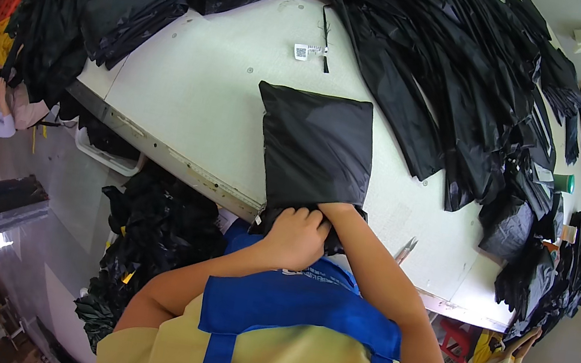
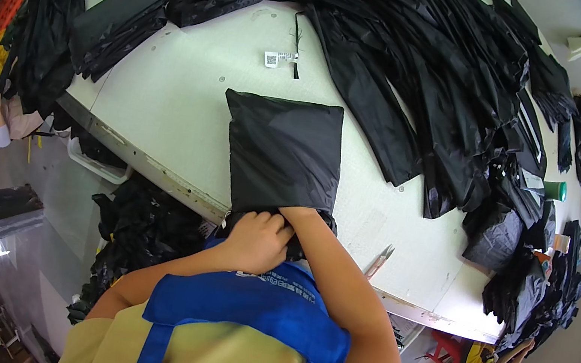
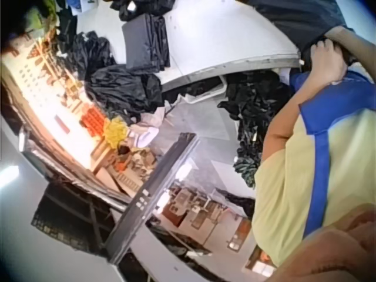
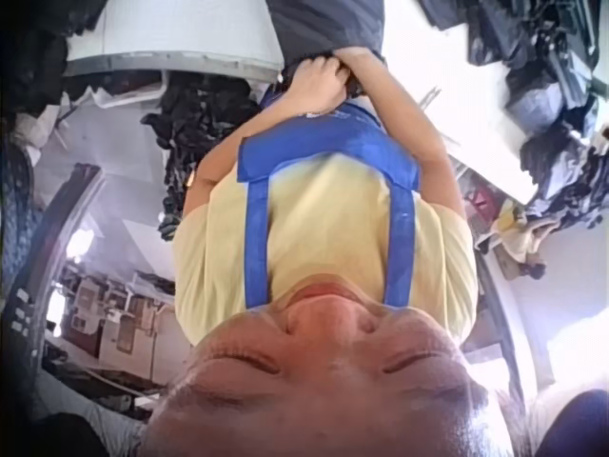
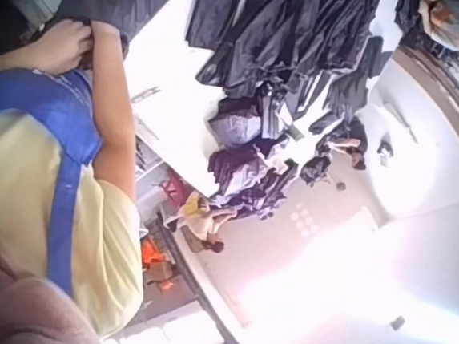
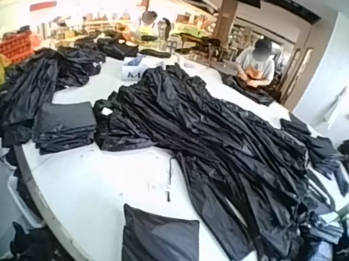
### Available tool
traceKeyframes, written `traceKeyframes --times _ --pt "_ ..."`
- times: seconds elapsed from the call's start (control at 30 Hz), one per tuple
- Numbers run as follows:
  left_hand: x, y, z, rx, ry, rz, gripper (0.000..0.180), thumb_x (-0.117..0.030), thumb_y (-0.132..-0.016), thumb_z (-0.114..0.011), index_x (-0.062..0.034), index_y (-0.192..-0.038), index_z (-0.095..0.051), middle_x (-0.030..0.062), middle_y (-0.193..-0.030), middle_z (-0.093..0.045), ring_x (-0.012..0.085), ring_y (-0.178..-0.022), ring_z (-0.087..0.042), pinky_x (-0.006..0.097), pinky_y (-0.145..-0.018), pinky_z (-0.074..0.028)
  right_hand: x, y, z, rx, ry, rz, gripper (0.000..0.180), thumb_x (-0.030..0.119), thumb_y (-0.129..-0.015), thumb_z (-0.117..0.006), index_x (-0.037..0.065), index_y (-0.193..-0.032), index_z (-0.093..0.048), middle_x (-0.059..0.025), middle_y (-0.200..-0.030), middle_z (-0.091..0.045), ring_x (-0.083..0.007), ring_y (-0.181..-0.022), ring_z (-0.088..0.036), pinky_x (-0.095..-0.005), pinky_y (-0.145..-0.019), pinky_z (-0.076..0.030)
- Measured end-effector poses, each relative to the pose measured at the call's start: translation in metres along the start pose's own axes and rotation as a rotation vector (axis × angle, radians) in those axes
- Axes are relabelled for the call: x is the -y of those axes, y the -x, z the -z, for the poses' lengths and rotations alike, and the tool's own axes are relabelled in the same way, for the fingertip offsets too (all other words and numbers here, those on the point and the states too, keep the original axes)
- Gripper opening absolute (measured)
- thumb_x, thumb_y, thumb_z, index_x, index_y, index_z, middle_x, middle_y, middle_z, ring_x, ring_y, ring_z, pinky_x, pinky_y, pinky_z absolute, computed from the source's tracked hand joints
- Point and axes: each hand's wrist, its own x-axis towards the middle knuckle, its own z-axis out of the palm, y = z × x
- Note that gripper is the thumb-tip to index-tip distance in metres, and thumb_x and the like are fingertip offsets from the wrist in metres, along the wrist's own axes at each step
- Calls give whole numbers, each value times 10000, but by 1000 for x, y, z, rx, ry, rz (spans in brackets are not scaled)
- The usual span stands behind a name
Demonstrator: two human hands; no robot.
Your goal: The person folds black garments on a white table, aligns edges, and places them into a pile. The person uses a small blade to cut a tag or thread from one garment before continuing to fold and stack the items.
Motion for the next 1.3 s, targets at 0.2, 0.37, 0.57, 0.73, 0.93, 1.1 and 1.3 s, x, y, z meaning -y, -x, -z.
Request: traceKeyframes --times 0.2,0.37,0.57,0.73,0.93,1.1,1.3 --pt "13 8 -4 63 336 -32 171 -160 -756 -649 -74 -903 -659 118 -918 -606 294 -777 -602 395 -666 -467 5 -4 0 -14 55 35 589 389 -900 -557 78 -1388 -448 -145 -1439 -416 -283 -1326 -369 -363 -1104 -270" --pt "34 -5 11 -302 -89 125 244 -78 -714 -629 -103 -955 -612 60 -921 -541 268 -796 -533 407 -663 -409 10 -3 -3 -23 110 61 584 387 -899 -558 75 -1382 -453 -147 -1437 -418 -288 -1324 -372 -368 -1102 -272" --pt "34 -62 0 -139 -94 -138 88 -168 -748 -558 -103 -808 -567 39 -814 -519 221 -709 -560 344 -602 -497 14 5 -2 -57 196 60 579 384 -898 -560 71 -1374 -459 -151 -1435 -419 -293 -1322 -375 -374 -1101 -275" --pt "47 -78 -13 5 136 -232 48 -129 -772 -542 -87 -757 -523 62 -788 -524 243 -731 -585 359 -643 -500 20 -7 -7 -58 214 105 575 382 -897 -561 68 -1368 -463 -153 -1432 -420 -297 -1320 -378 -379 -1099 -277" --pt "69 -56 53 -269 107 2 456 -187 -741 -677 -68 -1165 -560 124 -1066 -555 310 -1006 -535 389 -865 -454 18 -50 -2 -142 274 51 570 379 -896 -563 64 -1361 -469 -156 -1430 -422 -302 -1317 -381 -385 -1098 -280" --pt "113 33 0 -114 1393 989 857 -229 -783 -743 -50 -1452 -240 160 -1397 -393 272 -1278 -391 375 -1058 -329 38 -70 -33 -65 237 135 565 377 -894 -564 61 -1355 -474 -159 -1428 -423 -307 -1315 -383 -391 -1096 -282" --pt "107 50 6 -27 1869 984 1069 -259 -725 -793 -84 -1502 -81 121 -1474 -295 257 -1332 -337 384 -1078 -331 40 -82 -42 -20 224 175 560 374 -893 -566 58 -1347 -479 -162 -1425 -425 -312 -1313 -386 -397 -1095 -285"
